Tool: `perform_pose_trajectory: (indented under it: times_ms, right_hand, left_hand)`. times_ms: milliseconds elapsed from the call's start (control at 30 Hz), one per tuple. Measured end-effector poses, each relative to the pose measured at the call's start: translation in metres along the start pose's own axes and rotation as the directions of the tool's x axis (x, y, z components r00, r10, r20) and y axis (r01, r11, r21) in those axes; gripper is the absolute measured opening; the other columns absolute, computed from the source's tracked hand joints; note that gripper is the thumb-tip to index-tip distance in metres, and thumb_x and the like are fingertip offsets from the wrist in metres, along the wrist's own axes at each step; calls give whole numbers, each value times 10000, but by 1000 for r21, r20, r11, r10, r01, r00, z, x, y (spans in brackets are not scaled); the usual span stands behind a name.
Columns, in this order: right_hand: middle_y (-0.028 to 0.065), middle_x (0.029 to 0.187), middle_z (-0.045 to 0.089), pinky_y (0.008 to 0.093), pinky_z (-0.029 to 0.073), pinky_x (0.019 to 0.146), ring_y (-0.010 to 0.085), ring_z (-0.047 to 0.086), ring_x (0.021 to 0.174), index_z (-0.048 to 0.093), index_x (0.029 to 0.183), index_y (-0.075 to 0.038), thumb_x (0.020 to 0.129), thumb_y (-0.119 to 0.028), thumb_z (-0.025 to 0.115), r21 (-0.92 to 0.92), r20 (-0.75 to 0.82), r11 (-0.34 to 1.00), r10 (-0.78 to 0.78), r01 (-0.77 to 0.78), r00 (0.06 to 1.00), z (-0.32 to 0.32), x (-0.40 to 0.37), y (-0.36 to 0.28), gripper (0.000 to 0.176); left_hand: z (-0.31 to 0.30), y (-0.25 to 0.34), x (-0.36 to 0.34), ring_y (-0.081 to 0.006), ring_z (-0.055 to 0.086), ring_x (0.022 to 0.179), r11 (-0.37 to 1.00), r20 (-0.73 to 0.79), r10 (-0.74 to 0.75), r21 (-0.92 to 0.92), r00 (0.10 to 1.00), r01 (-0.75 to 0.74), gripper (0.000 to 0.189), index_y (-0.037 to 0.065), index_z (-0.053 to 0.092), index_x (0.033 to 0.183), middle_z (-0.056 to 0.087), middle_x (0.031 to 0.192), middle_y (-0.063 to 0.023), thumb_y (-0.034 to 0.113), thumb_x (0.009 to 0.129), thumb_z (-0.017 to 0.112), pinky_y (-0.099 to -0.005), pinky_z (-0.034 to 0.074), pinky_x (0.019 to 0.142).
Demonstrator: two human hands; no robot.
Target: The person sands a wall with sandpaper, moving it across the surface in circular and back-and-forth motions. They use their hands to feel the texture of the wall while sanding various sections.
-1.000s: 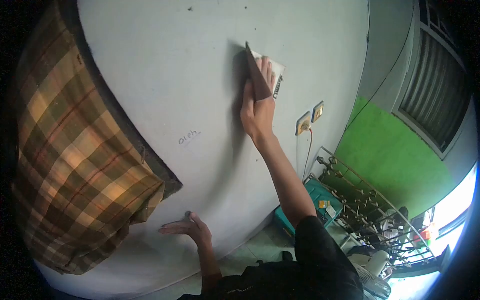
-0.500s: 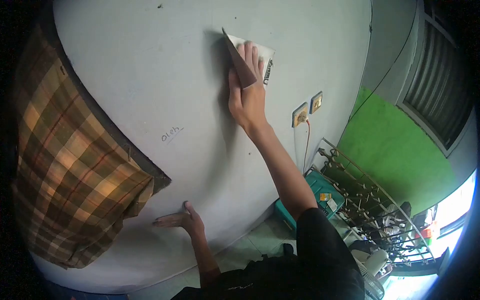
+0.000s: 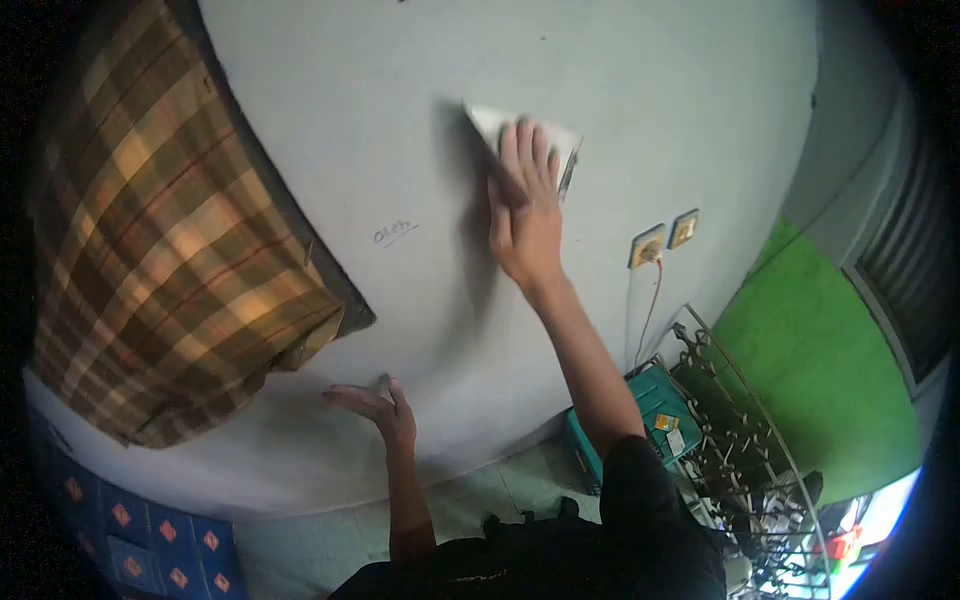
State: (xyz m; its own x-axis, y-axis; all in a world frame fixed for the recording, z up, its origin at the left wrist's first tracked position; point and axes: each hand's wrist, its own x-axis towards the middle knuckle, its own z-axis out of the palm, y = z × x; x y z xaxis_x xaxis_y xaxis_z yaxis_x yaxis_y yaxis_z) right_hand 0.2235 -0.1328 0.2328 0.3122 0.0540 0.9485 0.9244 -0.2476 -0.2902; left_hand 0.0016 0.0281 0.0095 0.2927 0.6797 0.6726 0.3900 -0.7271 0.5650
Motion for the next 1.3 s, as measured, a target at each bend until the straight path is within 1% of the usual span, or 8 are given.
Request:
perform_pose_trajectory:
  times_ms: [167, 233, 333, 433, 667, 733, 1000, 1300]
  right_hand:
    - [276, 1435, 310, 564, 134, 1102, 462, 221, 1358, 354, 1372, 62, 798, -72, 432, 33, 38, 999, 21, -23, 999, 39, -103, -3, 594]
    - [278, 1380, 374, 616, 178, 1063, 482, 312, 1293, 375, 1339, 63, 702, -98, 509, 49, 213, 999, -11, 0, 977, 62, -224, 6, 670]
    - [318, 1265, 418, 612, 230, 1025, 501, 357, 1207, 400, 1293, 74, 651, -131, 592, 90, 683, 996, -59, -3, 728, 81, -333, 2, 700]
    - [270, 1256, 420, 644, 266, 940, 466, 379, 1156, 410, 1285, 27, 630, -201, 661, 56, 640, 963, -236, 263, 731, 114, -342, -16, 738]
    - [209, 1400, 380, 581, 250, 1013, 416, 356, 1262, 385, 1382, -16, 687, -158, 582, 193, 531, 929, -369, 315, 763, 145, -236, -160, 735]
    - [72, 1390, 439, 457, 312, 1020, 259, 414, 1250, 433, 1364, -86, 716, -174, 594, 205, 721, 873, -441, 443, 535, 146, -270, -170, 674]
    - [-3, 1387, 456, 327, 312, 1050, 154, 407, 1275, 469, 1345, -98, 805, -111, 508, 381, 666, 741, -635, 553, 392, 217, -332, -254, 541]
    - [19, 1363, 486, 330, 295, 1083, 146, 409, 1290, 497, 1310, -82, 805, -103, 503, 517, 600, 593, -765, 617, 233, 259, -388, -299, 505]
  left_hand:
    - [-33, -8, -47, -358, 13, 1421, 944, 31, -130, -303, 991, 133, 688, -62, 14, 1444, 19, 1510, -278, 328, 992, 354, -436, 52, 1141]
    - [-51, -14, -72, -371, 88, 1409, 949, 96, -179, -246, 979, 197, 660, -74, 46, 1440, 84, 1497, -290, 288, 988, 364, -420, 98, 1135]
    - [-93, -34, -119, -377, 185, 1392, 919, 241, -274, -220, 931, 328, 599, -87, 119, 1429, 175, 1480, -294, 226, 984, 368, -407, 170, 1125]
    - [-117, -69, -163, -357, 296, 1355, 871, 320, -419, -123, 849, 476, 521, -63, 250, 1410, 299, 1443, -269, 210, 986, 379, -400, 262, 1095]
    - [-129, -130, -208, -338, 507, 1197, 768, 272, -577, -139, 770, 625, 407, -21, 496, 1269, 535, 1270, -215, 262, 983, 434, -385, 400, 999]
    - [-129, -138, -195, -349, 512, 1184, 782, 300, -544, -156, 783, 604, 402, -15, 497, 1268, 537, 1260, -222, 261, 981, 437, -385, 406, 990]
    - [-162, -198, -183, -395, 538, 1110, 745, 367, -555, -180, 746, 642, 379, 5, 505, 1256, 571, 1172, -246, 245, 967, 457, -413, 434, 941]
    - [-184, -240, -116, -379, 455, 1214, 810, 53, -538, -246, 841, 533, 468, 17, 407, 1338, 459, 1326, -222, 154, 906, 521, -442, 385, 998]
